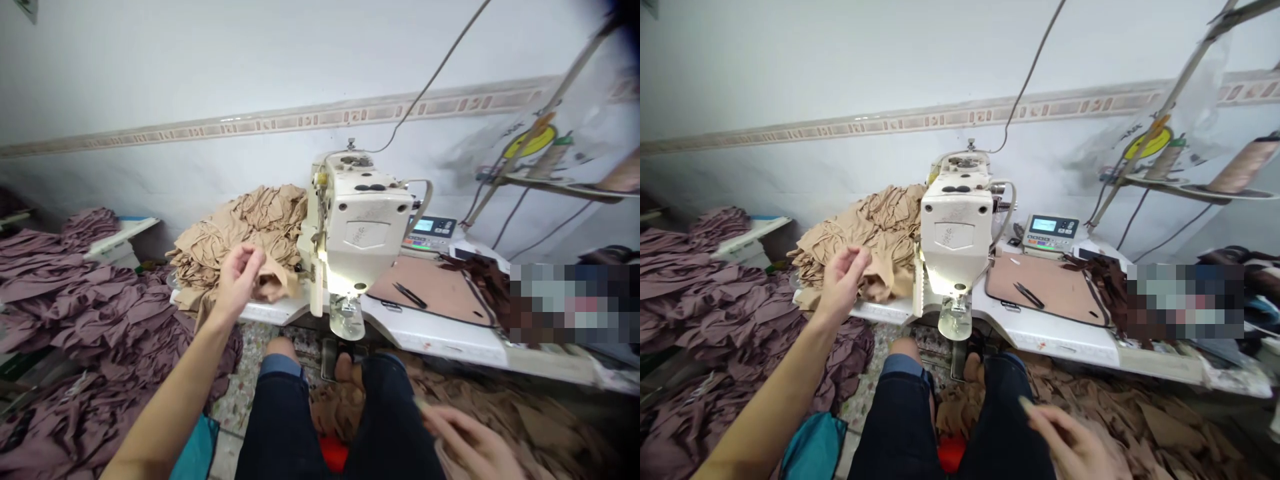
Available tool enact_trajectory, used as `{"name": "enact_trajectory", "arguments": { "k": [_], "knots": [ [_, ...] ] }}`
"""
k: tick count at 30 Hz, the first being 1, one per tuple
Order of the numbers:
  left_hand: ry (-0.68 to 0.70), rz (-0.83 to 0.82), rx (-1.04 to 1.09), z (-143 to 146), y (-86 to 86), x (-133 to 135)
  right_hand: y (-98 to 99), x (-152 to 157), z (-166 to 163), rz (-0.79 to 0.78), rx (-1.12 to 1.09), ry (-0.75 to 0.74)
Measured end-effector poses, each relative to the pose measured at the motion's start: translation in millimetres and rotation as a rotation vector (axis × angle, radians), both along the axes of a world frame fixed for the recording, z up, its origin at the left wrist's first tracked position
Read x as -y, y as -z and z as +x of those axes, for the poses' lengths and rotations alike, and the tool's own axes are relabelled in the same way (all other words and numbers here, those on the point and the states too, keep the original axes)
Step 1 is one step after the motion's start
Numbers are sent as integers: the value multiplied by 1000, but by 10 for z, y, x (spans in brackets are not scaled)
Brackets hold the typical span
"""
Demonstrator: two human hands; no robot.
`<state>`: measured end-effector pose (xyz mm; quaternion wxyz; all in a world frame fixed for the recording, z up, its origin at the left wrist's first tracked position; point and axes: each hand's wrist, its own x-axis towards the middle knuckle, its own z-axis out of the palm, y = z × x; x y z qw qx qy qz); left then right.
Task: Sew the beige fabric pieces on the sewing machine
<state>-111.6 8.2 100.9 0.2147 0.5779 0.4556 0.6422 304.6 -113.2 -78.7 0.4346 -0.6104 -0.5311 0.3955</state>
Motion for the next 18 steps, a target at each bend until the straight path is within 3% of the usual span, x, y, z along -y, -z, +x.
{"name": "enact_trajectory", "arguments": {
  "k": [3, 7, 12, 15, 18],
  "knots": [
    [84, -197, 53, 267, 376, 438, -117, 31, -777, 90, -105, -228],
    [341, -559, 139, 567, 956, 714, -285, 35, -1379, 378, 0, -312],
    [479, -757, 224, 774, 1416, 779, -348, 56, -1460, 703, 410, -668],
    [491, -874, 307, 850, 1590, 752, -305, 61, -1483, 738, 690, -877],
    [509, -974, 393, 933, 1715, 717, -219, 17, -1530, 753, 839, -942]
  ]
}}
